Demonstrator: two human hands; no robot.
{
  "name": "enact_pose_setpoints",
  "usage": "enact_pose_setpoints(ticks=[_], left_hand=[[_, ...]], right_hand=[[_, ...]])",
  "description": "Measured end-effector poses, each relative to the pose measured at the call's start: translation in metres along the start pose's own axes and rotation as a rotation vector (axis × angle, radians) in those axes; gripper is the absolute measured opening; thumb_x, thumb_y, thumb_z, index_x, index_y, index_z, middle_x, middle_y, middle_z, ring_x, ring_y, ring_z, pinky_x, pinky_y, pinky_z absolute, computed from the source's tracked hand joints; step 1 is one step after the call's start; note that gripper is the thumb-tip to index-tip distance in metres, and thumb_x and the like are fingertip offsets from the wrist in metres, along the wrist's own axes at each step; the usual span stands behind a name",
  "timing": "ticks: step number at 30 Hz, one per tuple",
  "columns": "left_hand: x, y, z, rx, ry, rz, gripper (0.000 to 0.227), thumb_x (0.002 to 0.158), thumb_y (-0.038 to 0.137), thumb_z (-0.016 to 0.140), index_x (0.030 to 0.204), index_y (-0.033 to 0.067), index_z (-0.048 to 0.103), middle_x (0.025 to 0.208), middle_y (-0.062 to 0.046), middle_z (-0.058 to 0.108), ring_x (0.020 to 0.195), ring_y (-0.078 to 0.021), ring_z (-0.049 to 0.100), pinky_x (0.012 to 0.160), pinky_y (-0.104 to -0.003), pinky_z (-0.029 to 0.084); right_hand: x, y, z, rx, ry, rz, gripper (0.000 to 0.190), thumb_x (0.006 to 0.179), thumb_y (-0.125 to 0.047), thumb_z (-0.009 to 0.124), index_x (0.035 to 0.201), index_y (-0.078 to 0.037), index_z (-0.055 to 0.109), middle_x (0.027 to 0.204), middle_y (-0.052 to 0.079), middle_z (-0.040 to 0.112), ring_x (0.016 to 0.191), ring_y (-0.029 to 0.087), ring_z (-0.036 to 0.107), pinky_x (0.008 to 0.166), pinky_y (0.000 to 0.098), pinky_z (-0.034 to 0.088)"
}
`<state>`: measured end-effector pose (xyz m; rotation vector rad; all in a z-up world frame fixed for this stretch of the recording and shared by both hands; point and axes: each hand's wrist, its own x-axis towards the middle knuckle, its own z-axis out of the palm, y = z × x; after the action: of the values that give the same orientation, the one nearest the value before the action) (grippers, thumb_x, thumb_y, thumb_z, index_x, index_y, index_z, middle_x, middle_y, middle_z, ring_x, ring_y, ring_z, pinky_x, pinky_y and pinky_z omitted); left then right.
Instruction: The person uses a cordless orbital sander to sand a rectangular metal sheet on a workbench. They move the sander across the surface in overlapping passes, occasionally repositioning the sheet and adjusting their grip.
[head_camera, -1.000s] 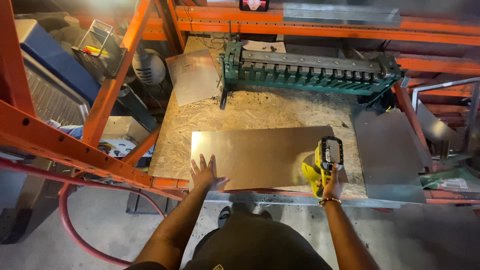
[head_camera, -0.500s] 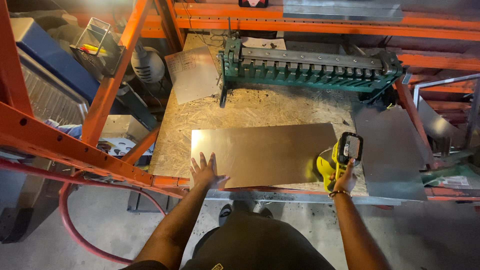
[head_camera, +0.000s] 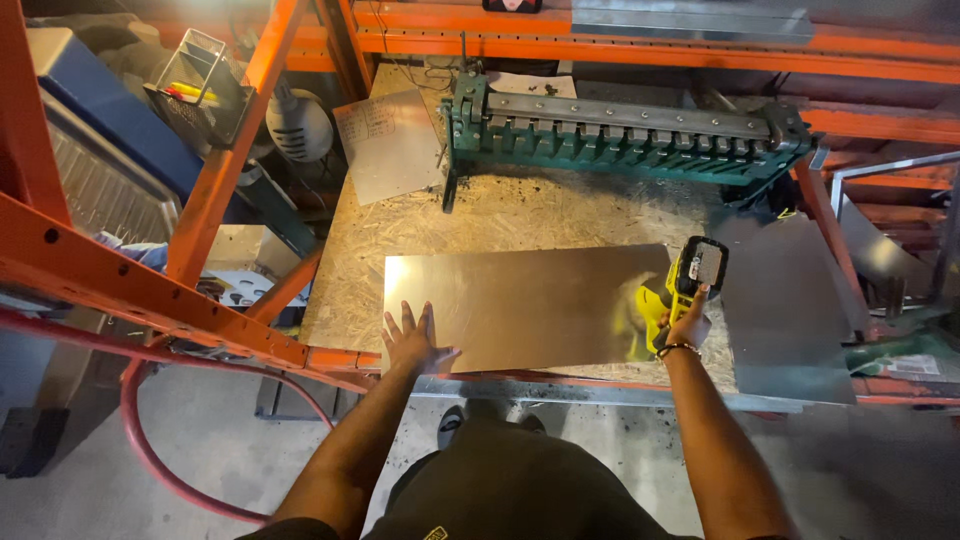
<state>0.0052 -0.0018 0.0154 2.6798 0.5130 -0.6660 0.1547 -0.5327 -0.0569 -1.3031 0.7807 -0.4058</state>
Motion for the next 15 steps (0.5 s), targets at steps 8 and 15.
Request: enact_pose_setpoints(ticks=[8,15], left_hand=[[0.009,-0.003,0.000,-0.018,0.006,0.023,0.133,0.090,0.079,0.088,0.192,0.0391,0.013,0.200,-0.013,-0.001,0.179,-0.0575,-0.005,0.144,-0.070,0.008],[0.017,-0.004,0.001,-0.003,-0.004,0.025,0.133,0.091,0.080,0.087,0.192,0.0385,0.011,0.200,-0.013,-0.003,0.178,-0.0575,-0.006,0.144,-0.070,0.006]], right_hand=[[-0.016,0.019,0.021,-0.108,-0.080,-0.018,0.090,0.112,-0.090,0.073,0.098,-0.001,0.074,0.066,0.014,0.068,0.048,0.018,0.070,0.046,0.0339,0.057],[-0.049,0.030,0.036,-0.077,-0.141,-0.008,0.084,0.108,-0.085,0.078,0.104,-0.001,0.076,0.066,0.017,0.068,0.047,0.021,0.069,0.045,0.0344,0.058]])
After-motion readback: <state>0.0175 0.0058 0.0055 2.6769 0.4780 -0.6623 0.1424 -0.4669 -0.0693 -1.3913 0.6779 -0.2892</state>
